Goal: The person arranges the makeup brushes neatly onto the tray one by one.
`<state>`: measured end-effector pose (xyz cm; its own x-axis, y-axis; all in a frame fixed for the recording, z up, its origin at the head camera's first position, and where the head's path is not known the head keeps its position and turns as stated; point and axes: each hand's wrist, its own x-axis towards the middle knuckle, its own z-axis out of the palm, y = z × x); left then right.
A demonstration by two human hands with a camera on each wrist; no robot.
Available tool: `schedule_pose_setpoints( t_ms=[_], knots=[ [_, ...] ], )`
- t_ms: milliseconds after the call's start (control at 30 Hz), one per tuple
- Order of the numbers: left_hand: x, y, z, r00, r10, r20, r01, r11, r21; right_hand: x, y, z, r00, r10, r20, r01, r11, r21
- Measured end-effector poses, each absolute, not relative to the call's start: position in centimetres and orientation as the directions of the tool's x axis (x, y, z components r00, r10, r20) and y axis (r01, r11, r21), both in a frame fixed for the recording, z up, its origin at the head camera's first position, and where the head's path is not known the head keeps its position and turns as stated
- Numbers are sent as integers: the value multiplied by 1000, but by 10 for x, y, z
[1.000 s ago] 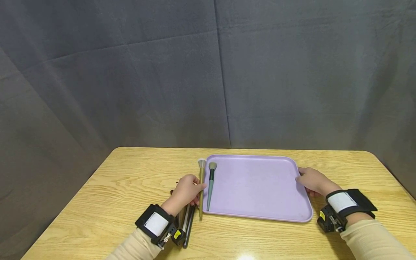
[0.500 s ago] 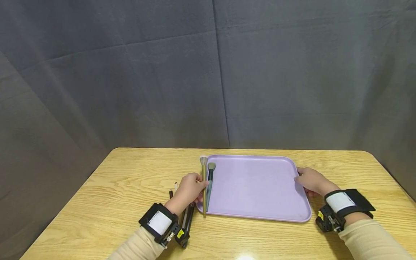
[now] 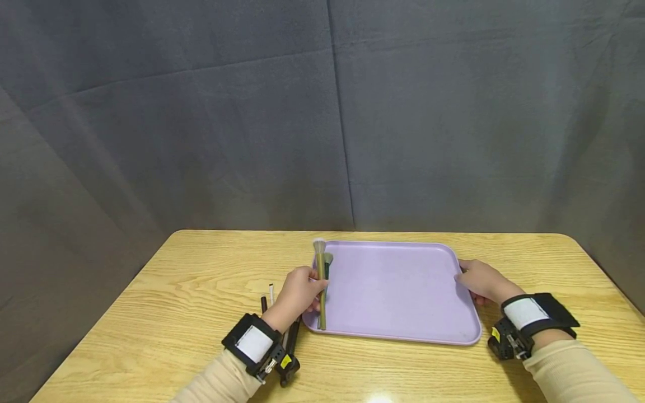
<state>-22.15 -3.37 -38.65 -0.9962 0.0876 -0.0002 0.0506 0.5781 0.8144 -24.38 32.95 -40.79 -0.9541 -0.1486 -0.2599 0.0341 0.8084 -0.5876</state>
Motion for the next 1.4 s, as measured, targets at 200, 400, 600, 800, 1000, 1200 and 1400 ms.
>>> schedule_pose_setpoints(
  t_ms=[200, 400, 600, 800, 1000, 1200, 1400],
  knots=[
    [-220, -28, -387, -996, 86, -11, 44, 610, 791, -244, 328, -409, -957, -157, -245, 22, 800, -599],
    [-221, -27, -388, -996, 91, -14, 47, 633, 773, -244, 327, -408, -954, -162, -251, 22, 798, -602],
    [-224, -25, -389, -994, 106, 2, 70, 646, 760, -245, 326, -407, -956, -164, -245, 16, 801, -598],
    [-226, -21, -392, -993, 116, -1, 78, 682, 727, -244, 326, -408, -956, -167, -242, 13, 797, -603],
    [-228, -15, -391, -994, 110, 3, 84, 740, 667, -244, 327, -409, -957, -164, -240, 13, 800, -600],
    [-227, -10, -393, -995, 99, -11, 68, 764, 642, -245, 327, -410, -957, -163, -242, 14, 802, -598],
    [-228, -7, -392, -996, 83, -17, 55, 789, 612, -245, 328, -410, -957, -159, -241, 16, 804, -595]
  ],
)
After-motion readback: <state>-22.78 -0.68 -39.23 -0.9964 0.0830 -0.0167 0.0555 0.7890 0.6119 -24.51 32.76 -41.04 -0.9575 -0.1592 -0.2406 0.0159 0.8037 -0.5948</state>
